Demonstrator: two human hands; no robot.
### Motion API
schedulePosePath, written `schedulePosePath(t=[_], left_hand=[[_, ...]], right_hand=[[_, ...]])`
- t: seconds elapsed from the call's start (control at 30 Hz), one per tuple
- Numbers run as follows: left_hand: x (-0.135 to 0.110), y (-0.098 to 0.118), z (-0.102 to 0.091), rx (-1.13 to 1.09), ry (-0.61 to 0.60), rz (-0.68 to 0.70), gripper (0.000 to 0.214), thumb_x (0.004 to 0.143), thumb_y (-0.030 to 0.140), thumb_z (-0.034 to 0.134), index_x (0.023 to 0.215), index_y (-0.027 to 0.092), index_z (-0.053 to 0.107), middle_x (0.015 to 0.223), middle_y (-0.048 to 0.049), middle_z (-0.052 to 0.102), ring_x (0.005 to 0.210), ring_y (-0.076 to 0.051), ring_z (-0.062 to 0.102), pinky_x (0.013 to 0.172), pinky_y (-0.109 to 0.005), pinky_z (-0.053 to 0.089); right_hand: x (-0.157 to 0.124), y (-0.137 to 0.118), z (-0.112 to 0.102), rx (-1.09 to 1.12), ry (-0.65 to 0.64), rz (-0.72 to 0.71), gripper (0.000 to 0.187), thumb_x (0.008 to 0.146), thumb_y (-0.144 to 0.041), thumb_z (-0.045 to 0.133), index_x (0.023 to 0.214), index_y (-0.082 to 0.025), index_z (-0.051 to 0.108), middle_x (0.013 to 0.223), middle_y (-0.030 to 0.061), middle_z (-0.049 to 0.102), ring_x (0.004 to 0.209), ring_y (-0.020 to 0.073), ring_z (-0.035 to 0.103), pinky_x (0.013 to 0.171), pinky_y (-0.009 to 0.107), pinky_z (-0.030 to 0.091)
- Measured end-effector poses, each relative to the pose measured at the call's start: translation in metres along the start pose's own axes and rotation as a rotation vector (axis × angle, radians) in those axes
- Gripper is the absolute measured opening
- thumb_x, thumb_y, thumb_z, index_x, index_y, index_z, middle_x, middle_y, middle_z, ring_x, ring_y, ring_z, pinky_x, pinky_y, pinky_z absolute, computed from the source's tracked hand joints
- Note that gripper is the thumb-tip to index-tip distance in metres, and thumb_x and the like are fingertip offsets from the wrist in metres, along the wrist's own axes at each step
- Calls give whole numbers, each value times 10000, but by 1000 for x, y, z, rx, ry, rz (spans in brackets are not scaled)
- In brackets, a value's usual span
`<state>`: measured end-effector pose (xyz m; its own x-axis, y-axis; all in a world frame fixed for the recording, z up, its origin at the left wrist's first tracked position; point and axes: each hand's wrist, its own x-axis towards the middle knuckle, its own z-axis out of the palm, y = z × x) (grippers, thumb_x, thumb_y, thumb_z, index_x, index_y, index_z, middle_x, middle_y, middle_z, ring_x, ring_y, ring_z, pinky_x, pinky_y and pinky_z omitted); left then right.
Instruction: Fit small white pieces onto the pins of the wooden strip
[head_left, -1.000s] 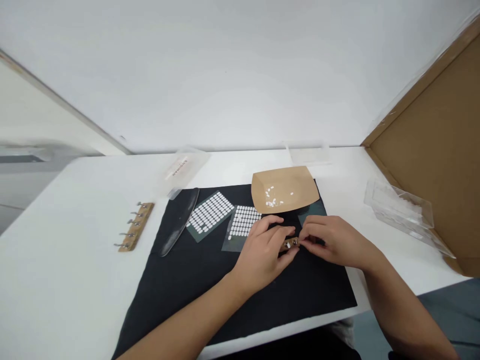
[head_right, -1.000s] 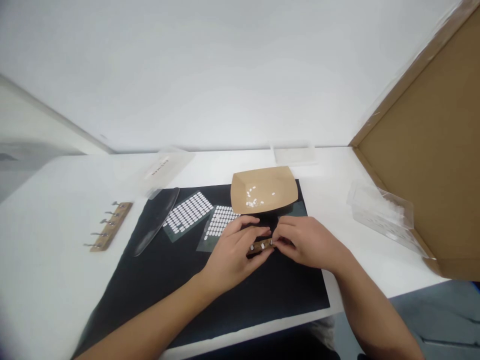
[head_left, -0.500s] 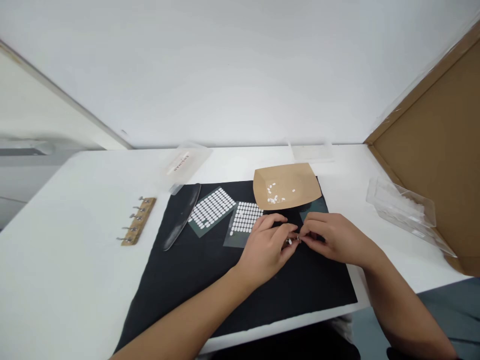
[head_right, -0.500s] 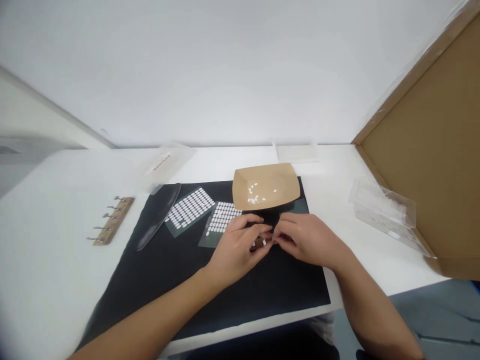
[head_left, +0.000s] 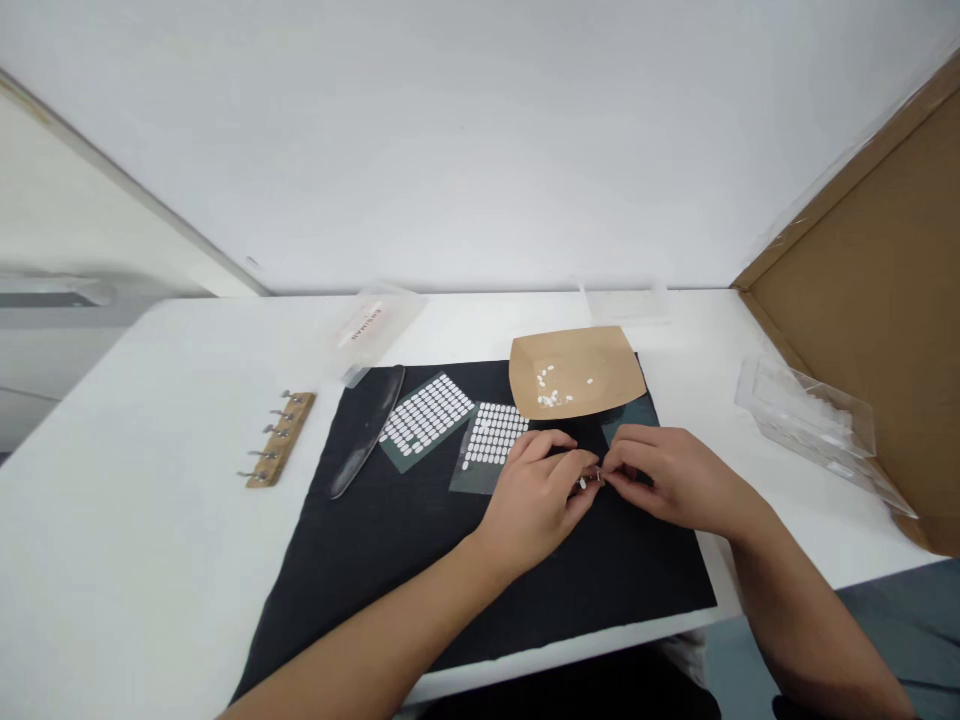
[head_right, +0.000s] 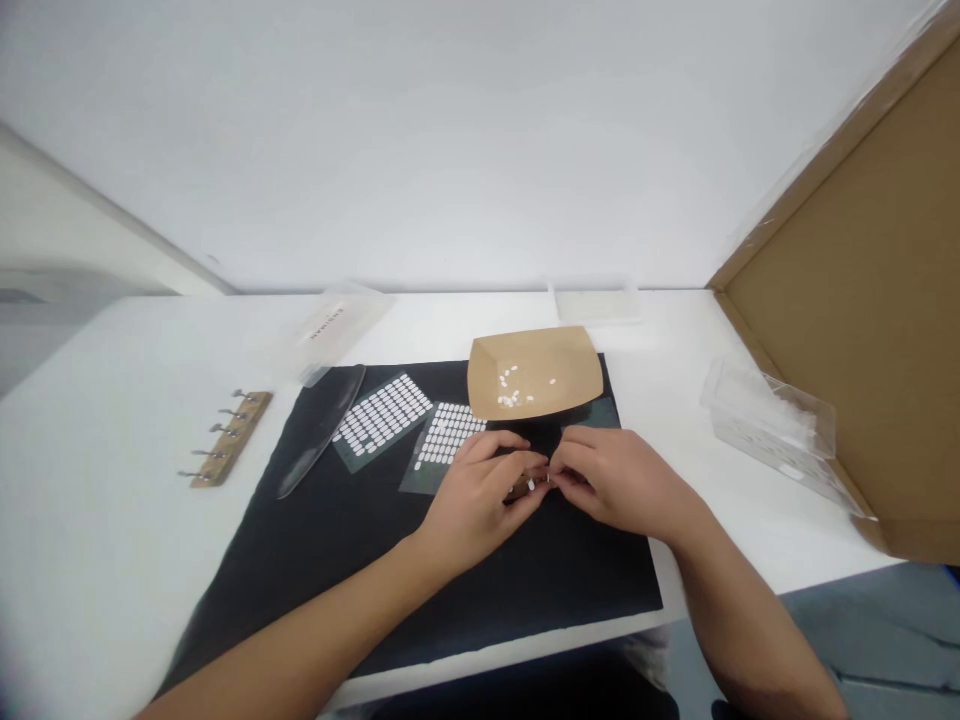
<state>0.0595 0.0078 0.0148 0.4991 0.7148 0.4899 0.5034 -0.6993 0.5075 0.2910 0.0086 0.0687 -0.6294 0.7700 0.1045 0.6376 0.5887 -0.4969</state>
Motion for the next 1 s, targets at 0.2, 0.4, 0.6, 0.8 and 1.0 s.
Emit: schedulePosePath(t=[0.2,0.4,0.6,0.8,1.0], left_hand=[[1,0,-1,-2,-19,6,81,976,186,714,1043,218,682,908,-26,800,1020,-264,709,921,-453,479],[1,1,0,-6,-34,13,58,989,192,701,1028,210,662,887,-8,789,895,-222,701,894,-425,467],[0,0,2,-4,-20,21,45,1009,178,678,1030,209,653,915,-1,796,900,-212,704,908,-416,454],[-2,1,3,-4,4,10,65,993,174,709,1022,208,661,948,-5,801,924,-215,698,887,-402,446],[-2,2,4,-7,9,-6,80,979,162,722,1010,210,666,930,1,798,910,-212,701,865,-392,449]], right_hand=[[0,-1,0,-19,-13,-9,75,1029,-199,617,996,-225,679,933,16,692,745,157,632,652,283,452],[1,-1,0,-23,-27,-3,72,1028,-201,619,992,-224,677,926,16,682,746,161,625,655,286,451],[2,-3,-1,-7,-56,17,83,1039,-209,619,997,-217,690,943,18,691,767,163,643,674,288,461],[3,-3,-2,2,-85,39,97,1056,-240,630,1029,-225,722,960,15,704,799,161,663,705,279,476],[2,-3,-3,-7,-97,40,120,1077,-267,622,1041,-228,729,975,9,709,830,161,673,719,280,476]])
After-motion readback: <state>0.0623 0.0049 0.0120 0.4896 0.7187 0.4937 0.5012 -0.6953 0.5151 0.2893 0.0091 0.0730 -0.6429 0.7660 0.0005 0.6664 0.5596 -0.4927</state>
